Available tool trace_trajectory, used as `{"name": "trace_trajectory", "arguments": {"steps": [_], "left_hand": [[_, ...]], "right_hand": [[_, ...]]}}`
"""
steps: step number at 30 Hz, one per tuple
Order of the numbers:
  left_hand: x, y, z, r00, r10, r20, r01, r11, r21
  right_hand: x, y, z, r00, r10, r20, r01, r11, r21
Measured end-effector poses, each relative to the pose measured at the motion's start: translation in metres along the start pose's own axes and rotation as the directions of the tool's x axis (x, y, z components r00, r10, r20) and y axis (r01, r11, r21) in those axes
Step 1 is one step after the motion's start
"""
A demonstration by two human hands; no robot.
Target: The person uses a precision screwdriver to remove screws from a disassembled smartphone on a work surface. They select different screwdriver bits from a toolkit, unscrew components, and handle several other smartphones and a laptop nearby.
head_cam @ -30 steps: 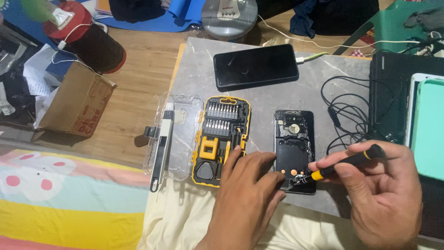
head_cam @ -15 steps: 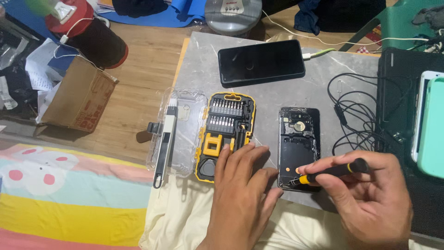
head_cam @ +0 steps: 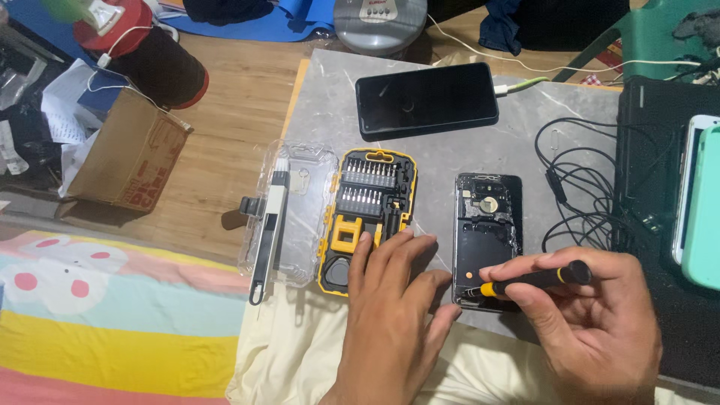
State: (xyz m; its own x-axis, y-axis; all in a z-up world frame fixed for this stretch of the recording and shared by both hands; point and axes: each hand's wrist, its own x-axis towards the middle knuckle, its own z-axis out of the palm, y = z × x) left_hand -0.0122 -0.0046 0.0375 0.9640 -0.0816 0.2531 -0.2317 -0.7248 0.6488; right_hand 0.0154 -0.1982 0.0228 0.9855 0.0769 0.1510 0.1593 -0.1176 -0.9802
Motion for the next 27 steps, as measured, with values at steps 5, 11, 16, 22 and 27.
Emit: {"name": "trace_trajectory", "arguments": {"steps": [5, 11, 16, 22, 27], "left_hand": [[0.000, 0.000, 0.000, 1.000, 0.005, 0.000, -0.005, 1.000, 0.003], [0.002, 0.000, 0.000, 1.000, 0.031, -0.003, -0.031, 0.999, -0.006], [0.004, 0.001, 0.005, 0.998, 0.063, -0.010, -0.063, 0.998, -0.016], [0.006, -0.005, 0.008, 0.992, 0.121, 0.026, -0.121, 0.992, 0.017], [0.007, -0.009, 0.006, 0.990, 0.118, 0.073, -0.120, 0.993, 0.023]], "right_hand": [[0.000, -0.004, 0.003, 0.999, 0.037, -0.007, -0.037, 0.999, -0.013], [0.000, -0.017, 0.005, 0.992, -0.084, 0.098, 0.112, 0.937, -0.330], [0.004, -0.023, 0.007, 0.979, -0.155, 0.135, 0.196, 0.899, -0.391], [0.005, -0.026, 0.015, 0.925, -0.358, 0.131, 0.381, 0.859, -0.341], [0.008, -0.031, 0.016, 0.906, -0.400, 0.139, 0.424, 0.839, -0.341]]}}
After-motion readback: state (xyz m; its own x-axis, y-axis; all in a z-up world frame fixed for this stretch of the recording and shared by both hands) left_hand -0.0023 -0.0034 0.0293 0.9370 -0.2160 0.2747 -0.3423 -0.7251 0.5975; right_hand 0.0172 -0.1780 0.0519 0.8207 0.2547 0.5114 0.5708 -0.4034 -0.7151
